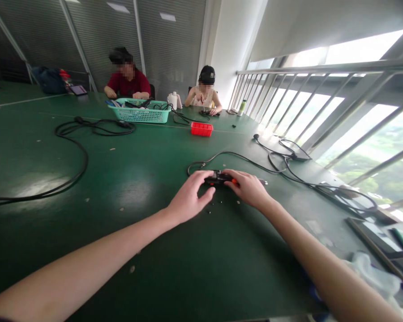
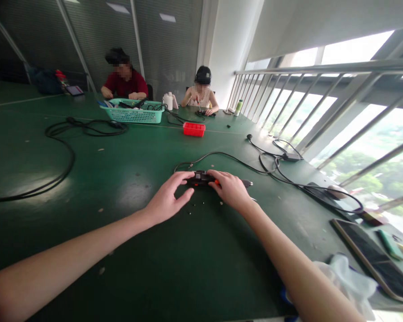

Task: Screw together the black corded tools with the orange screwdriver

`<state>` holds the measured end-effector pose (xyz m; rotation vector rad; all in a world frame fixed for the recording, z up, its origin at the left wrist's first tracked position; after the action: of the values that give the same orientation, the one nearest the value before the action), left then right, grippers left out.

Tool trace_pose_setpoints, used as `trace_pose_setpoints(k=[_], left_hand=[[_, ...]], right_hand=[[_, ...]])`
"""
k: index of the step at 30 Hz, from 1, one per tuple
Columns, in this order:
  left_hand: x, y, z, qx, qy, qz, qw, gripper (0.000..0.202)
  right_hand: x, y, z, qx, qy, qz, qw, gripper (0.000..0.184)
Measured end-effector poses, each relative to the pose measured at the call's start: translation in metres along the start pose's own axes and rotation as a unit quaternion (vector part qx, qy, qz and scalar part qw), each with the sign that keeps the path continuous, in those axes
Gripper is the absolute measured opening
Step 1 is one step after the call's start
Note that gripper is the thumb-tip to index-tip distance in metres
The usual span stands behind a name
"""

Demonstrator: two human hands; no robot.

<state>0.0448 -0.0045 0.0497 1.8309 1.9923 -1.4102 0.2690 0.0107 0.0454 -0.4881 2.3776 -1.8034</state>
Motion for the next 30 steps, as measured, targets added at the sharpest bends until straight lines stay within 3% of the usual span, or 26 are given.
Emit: trace_pose_setpoints(k=[2,5,8,16,21,25,30], left_hand=[[0.017,-0.013,-0.006,-0.037,-0.002,-0.056,0.998,0.037],[0.042,-0.018,-0.012,0.034,-0.038,-0.093,0.994,0.037],[0.055,-0.015,-0.012,0.083,-0.083,-0.097,0.988,0.04],[0.053,-0.007,-0.013,0.064,-0.083,-0.158,0.982,0.041],[0.056,-0.007,-0.012,0.062,-0.068,-0.195,0.976,0.046],[0.059,-0.008,-0.012,0.073,-0.063,-0.189,0.977,0.048],[0.064,-0.011,-0.012,0.15,-0.04,-0.165,0.974,0.06]], right_hand=[[0.024,0.002,0.0,-0.013,-0.074,-0.055,0.996,0.038],[0.042,0.004,0.0,-0.021,-0.119,-0.091,0.988,0.04],[0.041,0.005,-0.004,-0.025,-0.13,-0.106,0.986,0.042],[0.023,0.006,-0.005,-0.023,-0.127,-0.096,0.987,0.043],[0.031,-0.003,0.01,-0.091,-0.117,-0.014,0.989,0.038],[0.054,0.0,0.012,-0.043,-0.19,-0.063,0.979,0.037],[0.07,0.008,0.012,0.012,-0.216,-0.089,0.972,0.041]])
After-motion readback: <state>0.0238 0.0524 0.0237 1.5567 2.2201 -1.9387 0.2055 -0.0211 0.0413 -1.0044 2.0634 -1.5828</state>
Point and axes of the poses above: each hand's wrist, its own z-axis away from the middle knuckle, its own y-axis out of the palm, x = y × z, the point moved 5 cm from there along -z, towards the middle knuckle, and after that the axes turned 1 degree about -y, right-handed, at the moved point
